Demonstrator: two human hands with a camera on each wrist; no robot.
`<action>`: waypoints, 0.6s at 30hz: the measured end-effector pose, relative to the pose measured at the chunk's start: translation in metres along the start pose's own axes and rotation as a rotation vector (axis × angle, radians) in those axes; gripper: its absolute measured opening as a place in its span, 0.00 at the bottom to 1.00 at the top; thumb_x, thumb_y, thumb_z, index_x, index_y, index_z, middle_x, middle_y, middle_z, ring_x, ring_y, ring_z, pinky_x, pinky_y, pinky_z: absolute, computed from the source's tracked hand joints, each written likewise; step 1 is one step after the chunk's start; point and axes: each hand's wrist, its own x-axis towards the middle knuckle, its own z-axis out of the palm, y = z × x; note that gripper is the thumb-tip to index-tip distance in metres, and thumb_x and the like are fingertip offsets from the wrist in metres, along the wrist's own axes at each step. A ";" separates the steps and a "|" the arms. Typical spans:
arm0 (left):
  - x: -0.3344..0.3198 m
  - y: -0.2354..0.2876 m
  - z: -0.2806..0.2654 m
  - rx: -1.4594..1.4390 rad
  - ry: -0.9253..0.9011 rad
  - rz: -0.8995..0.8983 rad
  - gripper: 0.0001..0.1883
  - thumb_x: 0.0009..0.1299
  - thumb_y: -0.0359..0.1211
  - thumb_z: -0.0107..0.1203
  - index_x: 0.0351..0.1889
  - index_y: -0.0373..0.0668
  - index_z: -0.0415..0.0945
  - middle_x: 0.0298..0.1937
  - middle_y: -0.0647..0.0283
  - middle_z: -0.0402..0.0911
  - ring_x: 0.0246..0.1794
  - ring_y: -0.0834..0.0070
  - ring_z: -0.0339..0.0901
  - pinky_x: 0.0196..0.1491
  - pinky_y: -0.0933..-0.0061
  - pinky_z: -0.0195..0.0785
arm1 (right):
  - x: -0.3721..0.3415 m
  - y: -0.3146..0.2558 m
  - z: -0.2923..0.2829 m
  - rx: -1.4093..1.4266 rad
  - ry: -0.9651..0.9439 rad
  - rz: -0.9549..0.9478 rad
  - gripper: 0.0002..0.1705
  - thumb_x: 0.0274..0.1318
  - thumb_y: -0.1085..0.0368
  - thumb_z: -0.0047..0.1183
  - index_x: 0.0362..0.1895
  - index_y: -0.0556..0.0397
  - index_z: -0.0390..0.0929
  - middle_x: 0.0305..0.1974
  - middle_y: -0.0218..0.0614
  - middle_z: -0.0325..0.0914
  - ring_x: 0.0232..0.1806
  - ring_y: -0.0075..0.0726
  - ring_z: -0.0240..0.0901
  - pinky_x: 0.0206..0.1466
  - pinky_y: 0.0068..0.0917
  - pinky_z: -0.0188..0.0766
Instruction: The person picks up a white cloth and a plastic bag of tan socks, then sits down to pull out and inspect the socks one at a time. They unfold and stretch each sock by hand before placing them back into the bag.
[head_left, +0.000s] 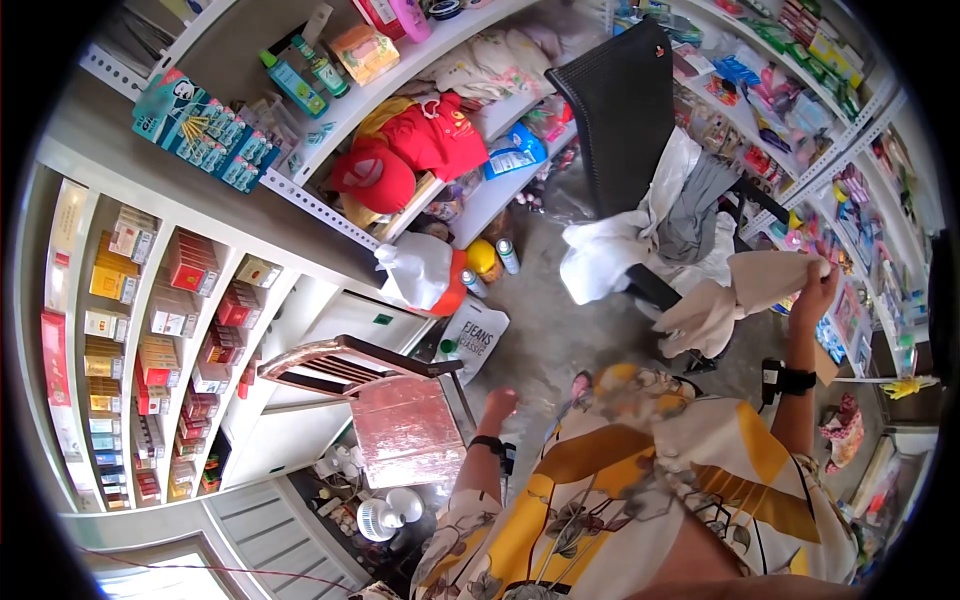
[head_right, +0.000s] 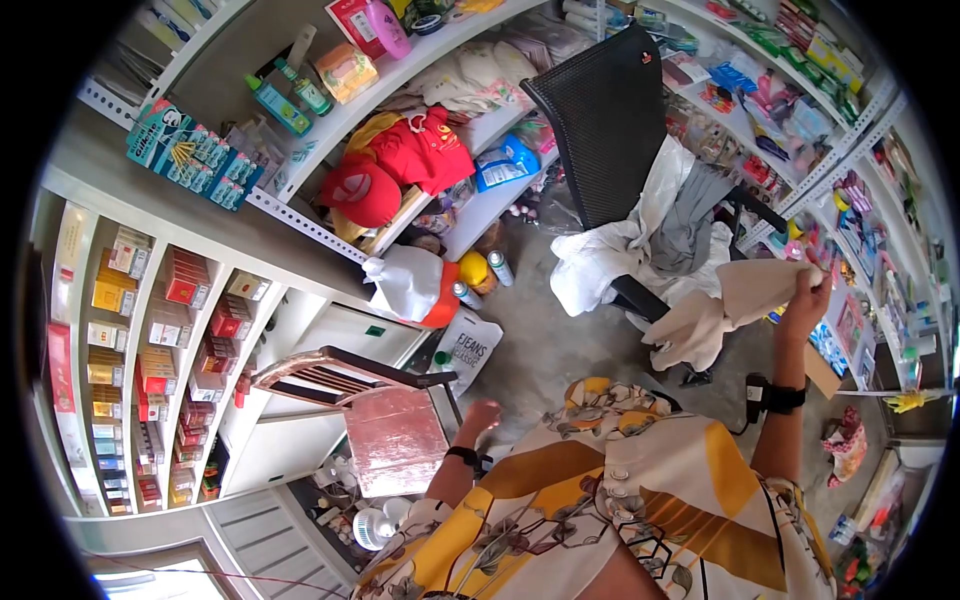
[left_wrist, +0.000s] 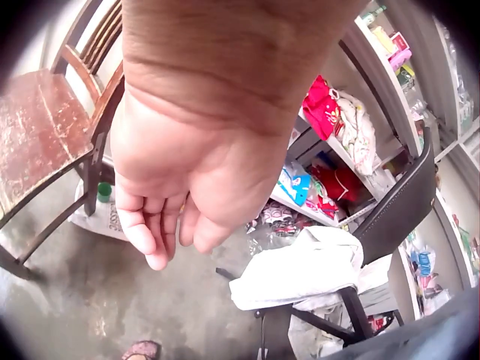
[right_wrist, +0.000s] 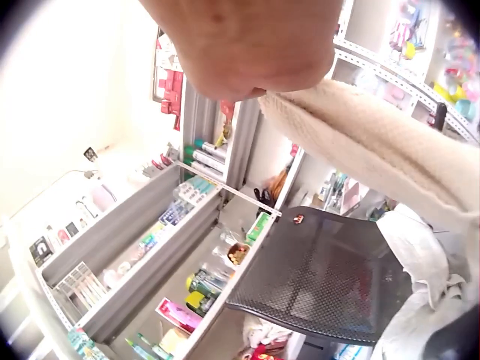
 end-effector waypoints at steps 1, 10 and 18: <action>0.003 0.011 -0.031 -0.288 -0.044 -0.227 0.08 0.62 0.37 0.54 0.32 0.45 0.82 0.24 0.59 0.84 0.28 0.66 0.84 0.38 0.65 0.77 | 0.010 0.007 0.001 0.036 0.008 0.001 0.16 0.63 0.70 0.47 0.54 0.57 0.74 0.45 0.37 0.78 0.42 0.29 0.74 0.50 0.26 0.70; 0.087 -0.039 -0.211 -0.592 0.559 -0.289 0.08 0.68 0.31 0.56 0.40 0.37 0.80 0.24 0.62 0.81 0.19 0.77 0.79 0.21 0.76 0.69 | 0.087 -0.037 0.127 0.223 -0.108 -0.088 0.15 0.60 0.74 0.42 0.51 0.57 0.70 0.45 0.39 0.75 0.40 0.31 0.72 0.45 0.25 0.70; 0.184 -0.090 -0.411 -0.656 1.002 -0.429 0.18 0.64 0.35 0.62 0.47 0.33 0.72 0.28 0.56 0.82 0.20 0.73 0.80 0.25 0.71 0.72 | 0.134 -0.063 0.326 0.534 -0.338 -0.277 0.19 0.56 0.77 0.41 0.53 0.58 0.72 0.48 0.39 0.76 0.42 0.28 0.72 0.43 0.22 0.69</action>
